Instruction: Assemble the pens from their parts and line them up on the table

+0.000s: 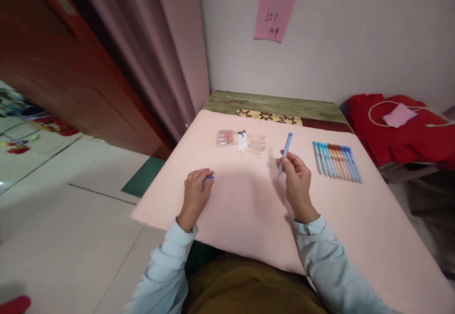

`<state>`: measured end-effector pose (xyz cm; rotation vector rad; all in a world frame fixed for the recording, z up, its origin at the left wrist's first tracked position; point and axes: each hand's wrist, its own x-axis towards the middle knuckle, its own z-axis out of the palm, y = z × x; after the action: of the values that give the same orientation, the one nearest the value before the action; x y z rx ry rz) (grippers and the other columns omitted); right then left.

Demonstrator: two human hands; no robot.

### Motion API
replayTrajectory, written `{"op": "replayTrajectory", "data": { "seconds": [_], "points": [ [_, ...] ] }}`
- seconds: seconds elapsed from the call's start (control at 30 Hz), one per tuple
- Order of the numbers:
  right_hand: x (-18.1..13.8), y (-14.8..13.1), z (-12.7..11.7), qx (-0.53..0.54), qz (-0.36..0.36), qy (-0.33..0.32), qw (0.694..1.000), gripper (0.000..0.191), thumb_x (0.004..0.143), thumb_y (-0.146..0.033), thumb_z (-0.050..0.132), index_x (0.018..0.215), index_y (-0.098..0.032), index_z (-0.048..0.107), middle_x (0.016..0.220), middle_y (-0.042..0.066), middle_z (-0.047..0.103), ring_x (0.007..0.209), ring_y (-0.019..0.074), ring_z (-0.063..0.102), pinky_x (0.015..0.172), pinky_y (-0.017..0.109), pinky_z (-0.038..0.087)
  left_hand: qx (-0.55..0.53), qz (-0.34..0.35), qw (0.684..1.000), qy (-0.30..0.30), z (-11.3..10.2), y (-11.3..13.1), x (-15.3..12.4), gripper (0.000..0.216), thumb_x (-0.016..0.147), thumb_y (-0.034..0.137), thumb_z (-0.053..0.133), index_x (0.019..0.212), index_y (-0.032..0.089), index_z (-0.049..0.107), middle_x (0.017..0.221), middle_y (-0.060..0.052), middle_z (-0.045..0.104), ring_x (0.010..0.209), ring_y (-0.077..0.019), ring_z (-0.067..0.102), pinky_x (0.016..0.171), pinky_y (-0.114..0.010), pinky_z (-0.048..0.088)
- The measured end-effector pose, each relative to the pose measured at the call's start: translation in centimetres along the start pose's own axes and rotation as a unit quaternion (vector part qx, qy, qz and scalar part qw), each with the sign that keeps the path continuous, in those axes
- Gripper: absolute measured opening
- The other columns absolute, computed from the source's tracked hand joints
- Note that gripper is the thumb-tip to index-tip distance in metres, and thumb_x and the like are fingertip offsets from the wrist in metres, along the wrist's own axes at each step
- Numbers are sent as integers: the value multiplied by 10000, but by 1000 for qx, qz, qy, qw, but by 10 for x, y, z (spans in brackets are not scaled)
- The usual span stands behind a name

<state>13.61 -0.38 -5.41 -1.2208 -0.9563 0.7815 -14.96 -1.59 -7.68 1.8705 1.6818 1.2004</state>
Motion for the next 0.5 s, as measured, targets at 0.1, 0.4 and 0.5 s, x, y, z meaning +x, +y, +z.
{"op": "replayTrajectory", "data": {
  "seconds": [0.1,0.4,0.5],
  "points": [
    [3,-2,1,47,52,20,997,417,835,-457,621,1117,-149,628,854,68,697,708,157,624,708,323,523,15,24,1000,7,1,-4,-5,148,831,299,619,915,262,736,971,-72,745,986,-297,622,929,-459,443],
    [-14,-15,-21,12,97,-50,994,336,813,-425,632,1036,-175,661,831,60,715,719,167,640,694,301,522,-210,-158,964,36,8,38,16,281,754,396,744,922,210,618,791,-8,689,727,-192,686,725,-340,564],
    [-21,-21,-34,-62,77,-113,989,304,819,-395,623,1021,-180,695,828,52,719,733,180,637,659,287,504,-329,-216,919,-19,26,71,26,281,709,348,791,879,173,653,791,-27,704,735,-176,691,770,-346,578]
  ]
}}
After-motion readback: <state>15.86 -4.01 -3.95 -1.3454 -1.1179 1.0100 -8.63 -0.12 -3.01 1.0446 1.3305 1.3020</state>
